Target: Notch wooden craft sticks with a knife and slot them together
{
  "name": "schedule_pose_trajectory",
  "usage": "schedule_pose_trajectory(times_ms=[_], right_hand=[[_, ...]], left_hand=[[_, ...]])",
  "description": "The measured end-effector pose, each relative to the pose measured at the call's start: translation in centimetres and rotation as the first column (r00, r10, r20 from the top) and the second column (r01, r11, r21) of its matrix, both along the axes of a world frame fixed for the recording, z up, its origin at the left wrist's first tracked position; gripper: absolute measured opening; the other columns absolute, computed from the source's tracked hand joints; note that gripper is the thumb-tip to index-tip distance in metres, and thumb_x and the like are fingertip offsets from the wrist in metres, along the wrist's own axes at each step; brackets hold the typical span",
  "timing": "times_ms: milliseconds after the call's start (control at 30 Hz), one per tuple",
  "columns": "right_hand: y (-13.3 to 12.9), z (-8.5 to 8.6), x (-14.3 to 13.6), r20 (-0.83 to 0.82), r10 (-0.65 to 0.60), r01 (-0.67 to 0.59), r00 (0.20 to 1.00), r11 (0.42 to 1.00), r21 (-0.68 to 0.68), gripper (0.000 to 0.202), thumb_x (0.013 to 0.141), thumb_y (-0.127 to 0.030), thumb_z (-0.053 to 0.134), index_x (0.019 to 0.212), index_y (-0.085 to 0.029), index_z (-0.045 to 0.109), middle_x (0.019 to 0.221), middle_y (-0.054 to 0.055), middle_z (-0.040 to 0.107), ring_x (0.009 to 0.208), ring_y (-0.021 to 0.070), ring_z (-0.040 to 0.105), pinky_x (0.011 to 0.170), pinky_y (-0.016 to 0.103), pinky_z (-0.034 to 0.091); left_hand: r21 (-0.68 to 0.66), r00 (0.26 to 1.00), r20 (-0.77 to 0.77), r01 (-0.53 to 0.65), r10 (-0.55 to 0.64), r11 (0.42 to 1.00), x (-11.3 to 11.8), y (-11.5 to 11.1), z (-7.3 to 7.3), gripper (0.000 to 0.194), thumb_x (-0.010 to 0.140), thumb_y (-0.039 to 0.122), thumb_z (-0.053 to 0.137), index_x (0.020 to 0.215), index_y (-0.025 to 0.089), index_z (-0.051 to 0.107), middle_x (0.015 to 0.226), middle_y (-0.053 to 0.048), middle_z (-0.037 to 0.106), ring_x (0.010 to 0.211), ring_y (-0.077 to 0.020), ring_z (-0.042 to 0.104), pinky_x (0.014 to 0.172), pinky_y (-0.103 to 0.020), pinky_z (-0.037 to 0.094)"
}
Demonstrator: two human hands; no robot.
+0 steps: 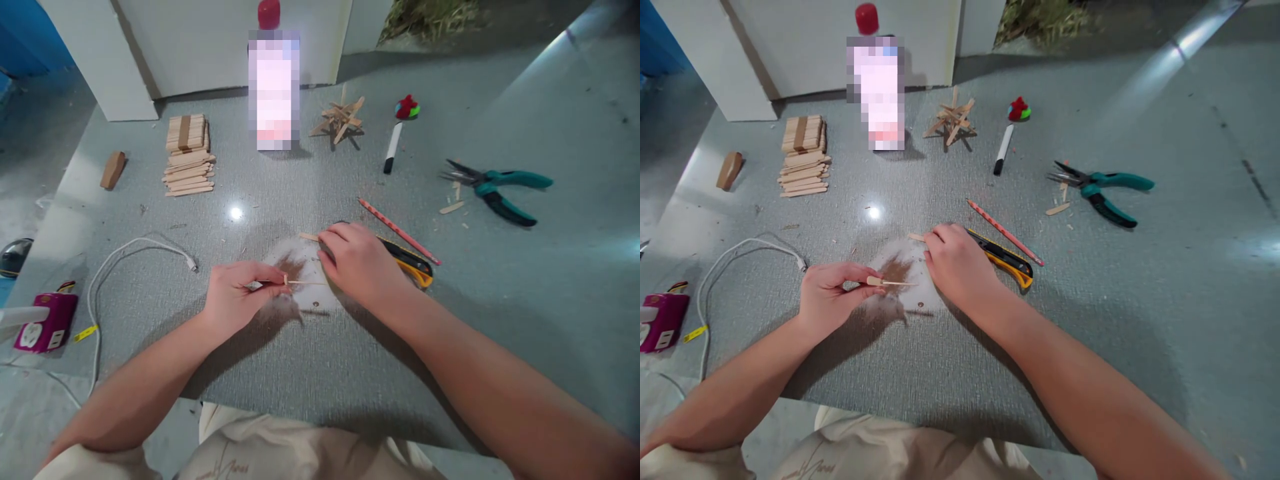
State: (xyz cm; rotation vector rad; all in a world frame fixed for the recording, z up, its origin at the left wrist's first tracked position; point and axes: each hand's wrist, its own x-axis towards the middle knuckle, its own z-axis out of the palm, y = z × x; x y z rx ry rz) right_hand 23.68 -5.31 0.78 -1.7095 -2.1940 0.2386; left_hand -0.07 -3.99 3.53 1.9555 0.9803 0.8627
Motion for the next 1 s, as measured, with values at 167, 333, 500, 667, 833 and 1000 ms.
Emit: schedule_pose_trajectory(times_ms=[167, 333, 500, 667, 833, 1000], right_hand=[[0.6, -1.4, 0.1, 0.008, -0.068, 0.068, 0.998, 0.997, -0.027, 0.02, 0.091, -0.009, 0.046, 0.084, -0.017, 0.063, 0.086, 0.013, 0.063, 0.083, 0.0271, 0.059, 0.08, 0.043, 0.048], [0.9, -1.9, 0.5, -0.049, -0.095, 0.091, 0.994, 0.993, -0.078, 0.014, 0.088, -0.01, 0.048, 0.087, -0.018, 0.06, 0.085, 0.011, 0.063, 0.081, 0.0258, 0.06, 0.076, 0.04, 0.049], [-0.3, 1.7, 0.1, -0.138, -0.12, 0.111, 0.983, 0.991, -0.073, 0.012, 0.092, -0.015, 0.048, 0.088, -0.019, 0.058, 0.089, 0.01, 0.063, 0.085, 0.0251, 0.061, 0.076, 0.039, 0.049], [-3.0, 7.2, -1.6, -0.77, -0.089, -0.197, 0.632, 0.942, -0.271, 0.009, 0.096, -0.029, 0.054, 0.093, -0.023, 0.06, 0.079, 0.001, 0.064, 0.069, 0.0158, 0.062, 0.064, 0.03, 0.051], [-4.3, 7.8, -3.3, -0.862, -0.168, -0.245, 0.478, 0.917, -0.315, 0.006, 0.088, -0.026, 0.068, 0.092, -0.023, 0.066, 0.079, 0.0, 0.069, 0.067, 0.0141, 0.065, 0.062, 0.027, 0.055], [-4.3, 6.8, -3.9, -0.826, -0.153, -0.154, 0.542, 0.949, -0.276, 0.014, 0.084, -0.025, 0.074, 0.097, -0.026, 0.069, 0.086, -0.001, 0.07, 0.073, 0.0144, 0.067, 0.068, 0.027, 0.058]], left_hand=[[0.053, 1.0, 0.008, 0.015, -0.015, 0.998, -0.1, 0.1, -0.3, 0.005, 0.082, 0.028, 0.079, 0.081, 0.024, 0.076, 0.081, -0.002, 0.078, 0.068, -0.0162, 0.073, 0.066, -0.029, 0.063], [0.143, 0.999, 0.02, 0.023, -0.026, 0.989, -0.1, 0.2, -0.9, 0.005, 0.084, 0.027, 0.078, 0.084, 0.023, 0.075, 0.082, -0.002, 0.078, 0.068, -0.0165, 0.074, 0.065, -0.029, 0.063], [0.235, 0.999, 0.028, 0.025, -0.033, 0.972, 0.0, 0.1, -0.9, 0.002, 0.086, 0.021, 0.076, 0.087, 0.021, 0.074, 0.082, 0.0, 0.079, 0.068, -0.0124, 0.074, 0.064, -0.022, 0.061], [0.288, 0.999, 0.03, 0.031, -0.041, 0.957, 0.0, 0.1, -0.8, 0.004, 0.089, 0.017, 0.071, 0.086, 0.019, 0.073, 0.088, -0.002, 0.079, 0.075, -0.0111, 0.075, 0.07, -0.018, 0.06], [0.366, 0.998, 0.011, 0.056, -0.065, 0.929, -0.2, 0.1, -0.8, 0.005, 0.09, 0.015, 0.07, 0.089, 0.019, 0.073, 0.09, -0.002, 0.079, 0.076, -0.0099, 0.075, 0.07, -0.016, 0.058], [0.435, 0.998, -0.016, 0.068, -0.068, 0.898, -0.3, -0.1, -0.8, 0.005, 0.091, 0.015, 0.068, 0.091, 0.019, 0.072, 0.089, -0.002, 0.079, 0.075, -0.0089, 0.074, 0.067, -0.015, 0.056]])
